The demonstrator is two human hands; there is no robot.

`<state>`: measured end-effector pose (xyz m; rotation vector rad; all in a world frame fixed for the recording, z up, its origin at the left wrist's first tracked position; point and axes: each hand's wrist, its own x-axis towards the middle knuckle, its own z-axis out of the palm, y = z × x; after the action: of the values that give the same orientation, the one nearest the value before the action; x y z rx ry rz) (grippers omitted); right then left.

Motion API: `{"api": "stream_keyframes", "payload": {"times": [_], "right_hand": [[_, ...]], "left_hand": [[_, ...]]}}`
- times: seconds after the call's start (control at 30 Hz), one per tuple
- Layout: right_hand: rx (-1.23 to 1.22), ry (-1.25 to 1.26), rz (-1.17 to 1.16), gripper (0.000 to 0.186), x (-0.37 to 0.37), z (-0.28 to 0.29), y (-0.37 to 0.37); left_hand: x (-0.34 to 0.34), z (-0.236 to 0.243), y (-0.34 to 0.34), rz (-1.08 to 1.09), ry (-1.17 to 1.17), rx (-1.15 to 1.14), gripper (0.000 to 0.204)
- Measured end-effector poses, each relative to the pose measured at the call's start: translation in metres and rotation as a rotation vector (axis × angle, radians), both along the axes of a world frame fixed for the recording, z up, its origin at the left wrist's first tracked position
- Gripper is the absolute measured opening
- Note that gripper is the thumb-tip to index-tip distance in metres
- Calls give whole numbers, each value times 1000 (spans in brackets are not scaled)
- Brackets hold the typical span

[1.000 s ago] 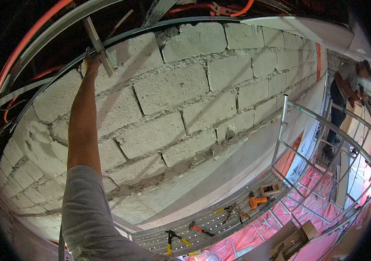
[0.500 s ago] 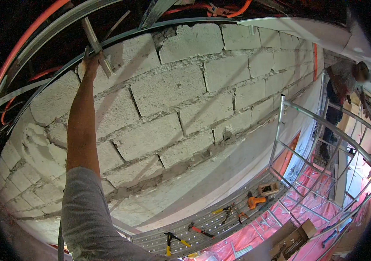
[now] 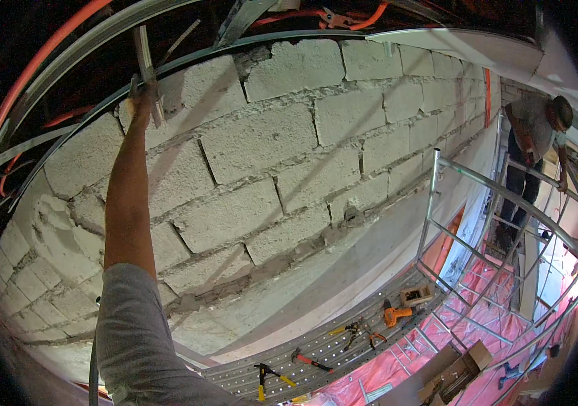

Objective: The person holds a metal profile against the ceiling frame and then cuts and trims the metal profile with shears.

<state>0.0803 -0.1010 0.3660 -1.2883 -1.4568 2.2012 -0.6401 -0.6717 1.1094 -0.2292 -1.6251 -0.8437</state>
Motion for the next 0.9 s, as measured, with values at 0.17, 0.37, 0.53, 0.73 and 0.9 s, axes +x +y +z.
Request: {"api": "stream_keyframes", "payload": {"times": [0.17,0.37,0.53,0.73,0.9], "right_hand": [[2,21,-14,22,3,-3,1],[28,-32,1,19,2,10,-3],[-33,25,-19,20,2,-2,0],[22,34,17,23,3,-3,-3],[40,153,75,21,-9,0,-6]], "left_hand": [[-2,4,-2,-17,17,-78,72],[-3,12,3,-218,-4,-150,70],[-5,18,2,-413,-81,-59,62],[20,13,25,-392,-156,41,54],[46,-6,27,-623,-151,161,50]]}}
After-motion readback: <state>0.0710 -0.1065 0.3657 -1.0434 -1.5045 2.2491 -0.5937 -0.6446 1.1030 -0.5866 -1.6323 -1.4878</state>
